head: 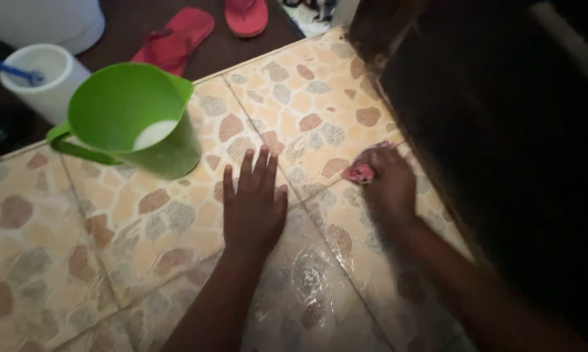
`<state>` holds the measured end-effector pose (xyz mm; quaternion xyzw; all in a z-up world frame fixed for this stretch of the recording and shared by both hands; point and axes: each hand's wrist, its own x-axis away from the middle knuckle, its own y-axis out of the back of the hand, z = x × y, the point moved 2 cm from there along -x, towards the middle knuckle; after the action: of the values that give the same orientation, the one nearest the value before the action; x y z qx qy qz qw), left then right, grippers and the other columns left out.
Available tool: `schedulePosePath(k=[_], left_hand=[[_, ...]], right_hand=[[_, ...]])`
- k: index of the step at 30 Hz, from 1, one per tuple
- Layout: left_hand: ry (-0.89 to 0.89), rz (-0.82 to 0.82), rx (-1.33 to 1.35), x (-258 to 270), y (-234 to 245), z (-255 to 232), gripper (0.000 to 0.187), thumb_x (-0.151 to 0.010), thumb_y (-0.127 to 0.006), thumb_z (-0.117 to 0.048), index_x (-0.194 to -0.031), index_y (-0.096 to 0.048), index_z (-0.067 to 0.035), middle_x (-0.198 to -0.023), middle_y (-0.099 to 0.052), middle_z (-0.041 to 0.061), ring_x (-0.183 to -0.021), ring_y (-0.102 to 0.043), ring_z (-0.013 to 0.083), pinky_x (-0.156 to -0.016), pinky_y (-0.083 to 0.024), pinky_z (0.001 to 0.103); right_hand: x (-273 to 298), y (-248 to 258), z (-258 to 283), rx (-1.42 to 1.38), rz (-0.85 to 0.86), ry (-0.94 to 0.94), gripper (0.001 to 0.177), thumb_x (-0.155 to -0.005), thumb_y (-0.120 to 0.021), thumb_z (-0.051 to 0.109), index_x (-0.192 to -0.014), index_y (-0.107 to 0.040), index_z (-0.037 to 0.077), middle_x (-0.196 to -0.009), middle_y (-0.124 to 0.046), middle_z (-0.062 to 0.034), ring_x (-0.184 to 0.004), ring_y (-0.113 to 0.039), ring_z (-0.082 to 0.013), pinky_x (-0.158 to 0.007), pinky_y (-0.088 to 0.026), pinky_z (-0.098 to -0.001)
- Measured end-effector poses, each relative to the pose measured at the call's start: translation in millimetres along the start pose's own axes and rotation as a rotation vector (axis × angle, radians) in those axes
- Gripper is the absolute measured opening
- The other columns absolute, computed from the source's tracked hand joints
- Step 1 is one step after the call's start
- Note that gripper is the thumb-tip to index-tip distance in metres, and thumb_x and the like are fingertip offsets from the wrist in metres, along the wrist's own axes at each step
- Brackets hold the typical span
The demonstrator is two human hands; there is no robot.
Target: The person scrubs a tiled floor with a red sponge, repeatedly applying soapy water from a green pitcher. The person moves the sponge in circular and back-and-forth motions across the tiles, occasionally dipping the sponge into the pitcher to reload soap.
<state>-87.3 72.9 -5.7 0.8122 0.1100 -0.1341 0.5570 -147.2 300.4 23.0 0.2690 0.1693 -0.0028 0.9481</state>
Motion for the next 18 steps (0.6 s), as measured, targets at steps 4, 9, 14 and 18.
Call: schedulePosePath(k=[4,9,14,18], left_hand=[[-0.001,-0.011,-0.012,7,2,8,0.059,-0.1,-0.05,-0.029,-0.154,-0.042,-0.008,-0.165,-0.036,0.01,-0.154,-0.028,0.0279,-0.125,-0.017,0.052],[-0.066,-0.003,-0.007,-5,-2,10,0.057,-0.101,-0.048,-0.026,-0.154,-0.043,-0.006,-0.165,-0.037,0.01,-0.153,-0.03,0.0272,-0.124,-0.019,0.05],[-0.068,0.033,-0.001,-1,-3,12,0.06,-0.098,-0.05,-0.027,-0.153,-0.042,-0.005,-0.165,-0.037,0.011,-0.152,-0.03,0.0278,-0.123,-0.02,0.05],[-0.065,0.003,-0.001,-2,-1,9,0.06,-0.099,-0.05,-0.028,-0.154,-0.041,-0.007,-0.164,-0.038,0.009,-0.153,-0.031,0.0266,-0.124,-0.02,0.05]], right_hand=[[46,-52,47,0.322,0.024,0.39,0.012,-0.098,-0.056,0.009,-0.094,-0.067,0.006,-0.103,-0.07,-0.0109,-0.105,-0.065,-0.0306,-0.116,-0.042,-0.0516],[33,-49,72,0.209,0.242,0.101,0.012,-0.093,-0.067,0.021,-0.088,-0.071,0.011,-0.103,-0.071,-0.01,-0.11,-0.061,-0.0292,-0.107,-0.043,-0.0486],[8,-11,52,0.204,-0.045,-0.222,0.011,-0.096,-0.069,0.019,-0.092,-0.068,0.009,-0.107,-0.064,-0.0112,-0.105,-0.061,-0.0259,-0.105,-0.043,-0.0471],[30,-38,62,0.201,0.163,-0.001,0.003,-0.093,-0.069,0.008,-0.093,-0.068,0.005,-0.097,-0.066,-0.0116,-0.1,-0.06,-0.0264,-0.1,-0.046,-0.0428]])
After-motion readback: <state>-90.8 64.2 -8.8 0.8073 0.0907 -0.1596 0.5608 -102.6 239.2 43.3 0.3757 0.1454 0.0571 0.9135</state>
